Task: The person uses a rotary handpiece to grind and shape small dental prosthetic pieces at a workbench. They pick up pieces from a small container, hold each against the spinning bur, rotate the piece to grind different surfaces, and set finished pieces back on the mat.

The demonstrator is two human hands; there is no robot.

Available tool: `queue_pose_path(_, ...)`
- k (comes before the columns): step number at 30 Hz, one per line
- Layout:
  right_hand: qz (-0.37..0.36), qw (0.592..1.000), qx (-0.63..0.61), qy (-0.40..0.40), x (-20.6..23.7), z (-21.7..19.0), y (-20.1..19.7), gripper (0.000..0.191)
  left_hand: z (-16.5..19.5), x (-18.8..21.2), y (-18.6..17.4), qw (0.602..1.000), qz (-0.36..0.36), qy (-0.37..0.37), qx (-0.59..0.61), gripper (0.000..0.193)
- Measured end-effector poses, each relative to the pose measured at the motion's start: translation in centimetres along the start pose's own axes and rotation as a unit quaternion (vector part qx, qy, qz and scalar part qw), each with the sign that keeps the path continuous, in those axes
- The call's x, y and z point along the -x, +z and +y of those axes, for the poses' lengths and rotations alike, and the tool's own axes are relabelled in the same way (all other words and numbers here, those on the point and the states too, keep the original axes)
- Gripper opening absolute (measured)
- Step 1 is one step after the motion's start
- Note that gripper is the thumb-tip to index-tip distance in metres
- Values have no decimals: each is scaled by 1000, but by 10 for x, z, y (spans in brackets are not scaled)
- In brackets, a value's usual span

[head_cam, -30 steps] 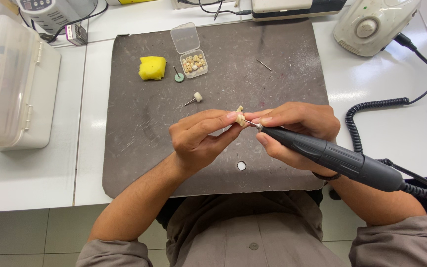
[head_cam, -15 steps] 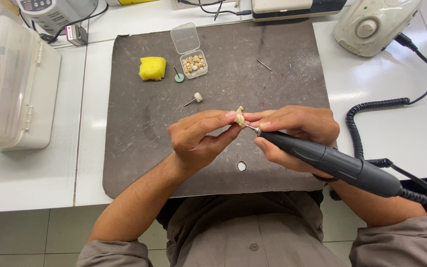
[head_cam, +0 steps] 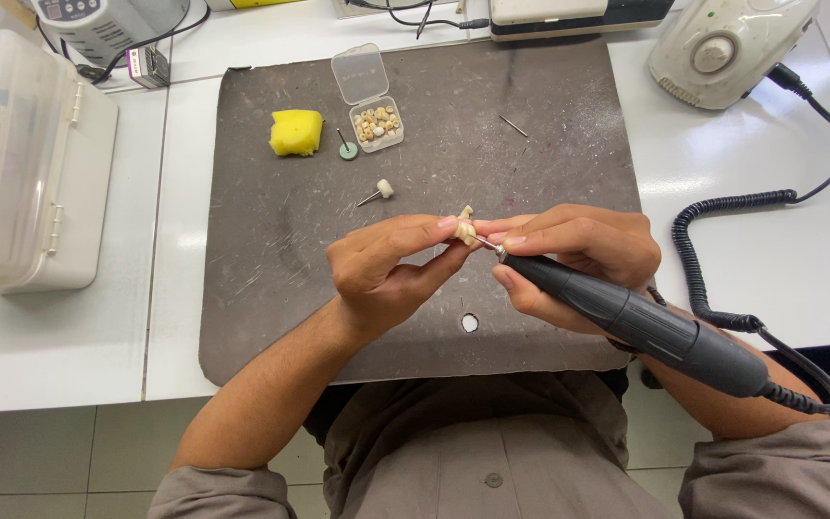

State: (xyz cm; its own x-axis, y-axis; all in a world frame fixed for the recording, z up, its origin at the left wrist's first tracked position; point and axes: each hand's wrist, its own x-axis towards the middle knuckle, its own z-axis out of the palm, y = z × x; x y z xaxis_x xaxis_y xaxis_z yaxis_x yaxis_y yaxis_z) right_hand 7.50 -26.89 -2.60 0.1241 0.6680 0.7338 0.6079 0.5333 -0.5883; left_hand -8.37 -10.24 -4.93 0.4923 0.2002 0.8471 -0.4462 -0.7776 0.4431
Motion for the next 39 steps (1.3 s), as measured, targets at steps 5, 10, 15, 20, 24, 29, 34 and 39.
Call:
queue_pose_path(5, -1, 1000, -6, 0, -1, -2, 0, 29, -1, 0, 0, 1000, 2, 1, 1, 34)
queue_pose_path(10, 1, 1000, -24, 13, -1, -3, 0, 29, 0, -1, -1, 1000, -8, 8, 5, 36)
queue_pose_path(15, 14, 996, -64, 61, 1, -3, -2, 26, -1, -2, 0, 999, -25, 16, 25, 37)
queue_pose_path(20, 21, 997, -64, 44, 3, 0, 0, 26, -2, -2, -1, 999, -35, 10, 24, 36)
queue_pose_path(24, 17, 997, -62, 46, 3, -1, 0, 25, -2, -1, 0, 1000, -22, 14, 15, 36)
queue_pose_path(29, 10, 998, -52, 44, 1, -3, 0, 26, -2, -2, 1, 1000, -19, 15, 18, 37)
queue_pose_path(34, -2, 995, -64, 79, 1, -5, -1, 27, 0, -3, 1, 1000, -12, 11, 17, 37)
queue_pose_path(39, 9, 997, -53, 60, 1, -5, 0, 26, 0, -3, 0, 1000, -16, 12, 18, 37)
